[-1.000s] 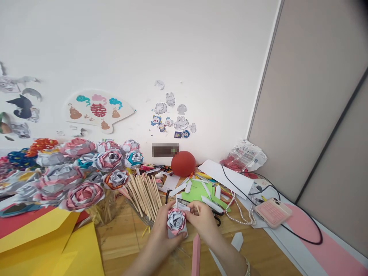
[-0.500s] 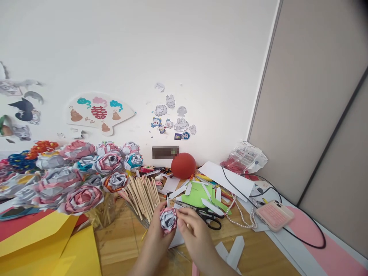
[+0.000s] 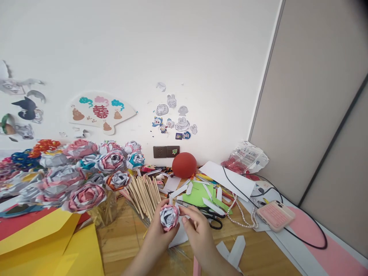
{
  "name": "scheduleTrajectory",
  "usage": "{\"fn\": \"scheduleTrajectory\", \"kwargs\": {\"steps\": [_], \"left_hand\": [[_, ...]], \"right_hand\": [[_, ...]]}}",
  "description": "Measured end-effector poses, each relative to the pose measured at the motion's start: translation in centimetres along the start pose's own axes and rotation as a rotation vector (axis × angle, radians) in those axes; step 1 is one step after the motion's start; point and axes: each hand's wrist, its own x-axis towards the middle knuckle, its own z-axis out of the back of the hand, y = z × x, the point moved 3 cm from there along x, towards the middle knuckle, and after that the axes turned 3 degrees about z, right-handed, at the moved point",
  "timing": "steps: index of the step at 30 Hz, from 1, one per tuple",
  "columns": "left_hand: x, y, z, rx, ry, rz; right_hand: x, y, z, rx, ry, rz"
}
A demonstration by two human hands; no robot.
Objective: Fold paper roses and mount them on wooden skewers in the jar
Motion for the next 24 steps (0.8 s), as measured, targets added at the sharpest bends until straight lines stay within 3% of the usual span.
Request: {"fn": "scheduleTrajectory", "kwargs": {"steps": [5,7,17,21,24], "left_hand": [[-0.1,-0.5,-0.2,-0.05,0.058,0.045],[-0.2,-0.6,-0.2,-0.055,0.075,0.051],[-0.5,-1.1,-0.2,-0.026,0.123,-0.021],[-0.5,-0.7,-0.2,0.067,0.164,-0.056],[-0.8,-0.6,-0.6,0.174,0.222,-0.168]], "right_hand": [[1.0,-0.8,0.8,0.226,-0.023,-0.232],[1.3,-0.8,0.9,0.249,0.009,-0.248],[1.1,-0.1,1.2,-0.097,0.077,0.176],[1.8,-0.1,2.1,-0.031,0.067,-0.018],[2.0,-0.5,2.3,0.079,0.095,-0.168]]}}
